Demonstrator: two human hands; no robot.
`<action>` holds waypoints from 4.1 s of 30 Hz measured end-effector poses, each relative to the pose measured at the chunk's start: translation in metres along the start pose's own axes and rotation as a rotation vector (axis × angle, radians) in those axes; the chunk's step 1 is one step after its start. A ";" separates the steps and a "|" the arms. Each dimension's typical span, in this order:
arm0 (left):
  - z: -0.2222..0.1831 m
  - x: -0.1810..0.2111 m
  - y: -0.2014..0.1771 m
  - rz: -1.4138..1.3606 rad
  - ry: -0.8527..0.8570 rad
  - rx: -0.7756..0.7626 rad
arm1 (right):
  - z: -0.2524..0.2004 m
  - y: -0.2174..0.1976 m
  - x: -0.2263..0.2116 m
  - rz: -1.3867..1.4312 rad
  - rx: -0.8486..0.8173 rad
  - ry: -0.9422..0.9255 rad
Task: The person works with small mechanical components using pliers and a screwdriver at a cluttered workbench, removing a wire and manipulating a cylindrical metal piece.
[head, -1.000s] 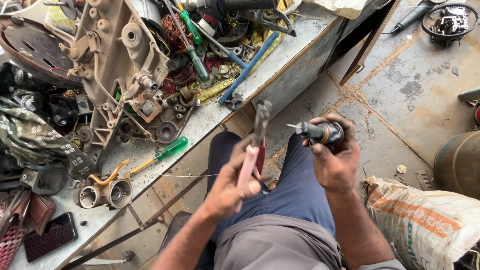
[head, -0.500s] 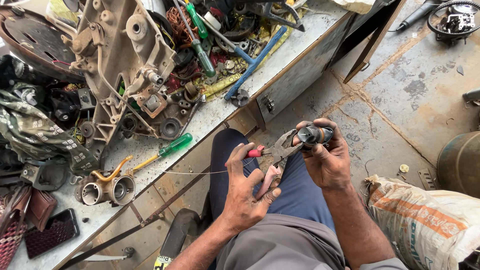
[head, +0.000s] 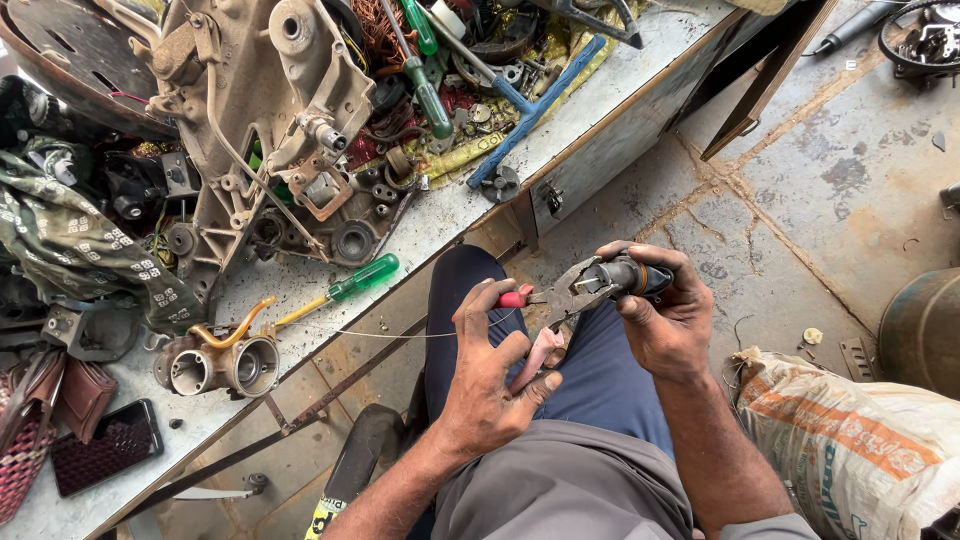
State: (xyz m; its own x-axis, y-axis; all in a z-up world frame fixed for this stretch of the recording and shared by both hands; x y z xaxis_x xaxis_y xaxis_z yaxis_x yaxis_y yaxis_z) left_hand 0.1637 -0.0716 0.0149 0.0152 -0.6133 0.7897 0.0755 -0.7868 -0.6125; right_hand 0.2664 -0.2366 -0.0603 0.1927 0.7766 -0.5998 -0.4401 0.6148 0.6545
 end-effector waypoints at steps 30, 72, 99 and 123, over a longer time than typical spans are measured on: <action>-0.037 -0.087 -0.022 -0.329 -0.320 0.212 | 0.008 0.148 0.002 -0.689 -0.456 -0.159; -0.159 -0.191 -0.171 -0.049 -0.554 0.598 | 0.054 0.153 0.108 -1.717 -1.199 -0.471; -0.260 -0.231 -0.181 -0.071 -1.131 0.379 | -0.100 -0.014 0.051 -0.775 -0.720 0.581; -0.247 -0.246 -0.168 -0.913 -0.939 0.108 | -0.041 0.180 0.040 -0.942 -1.156 -0.105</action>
State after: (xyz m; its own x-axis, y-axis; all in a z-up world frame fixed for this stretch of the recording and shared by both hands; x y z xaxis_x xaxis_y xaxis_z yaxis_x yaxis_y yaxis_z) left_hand -0.0994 0.1947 -0.0847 0.5964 0.4495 0.6650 0.5065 -0.8535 0.1226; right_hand 0.1593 -0.1007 0.0149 0.8317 0.2045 -0.5161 -0.5453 0.4757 -0.6902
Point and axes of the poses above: each hand's wrist, its own z-axis towards the middle knuckle, its own y-axis out of the palm, x = y × z, the point moved 9 cm from there along z, towards the middle knuckle, and after that the axes turned 11 degrees about -y, right-handed, at the moved point
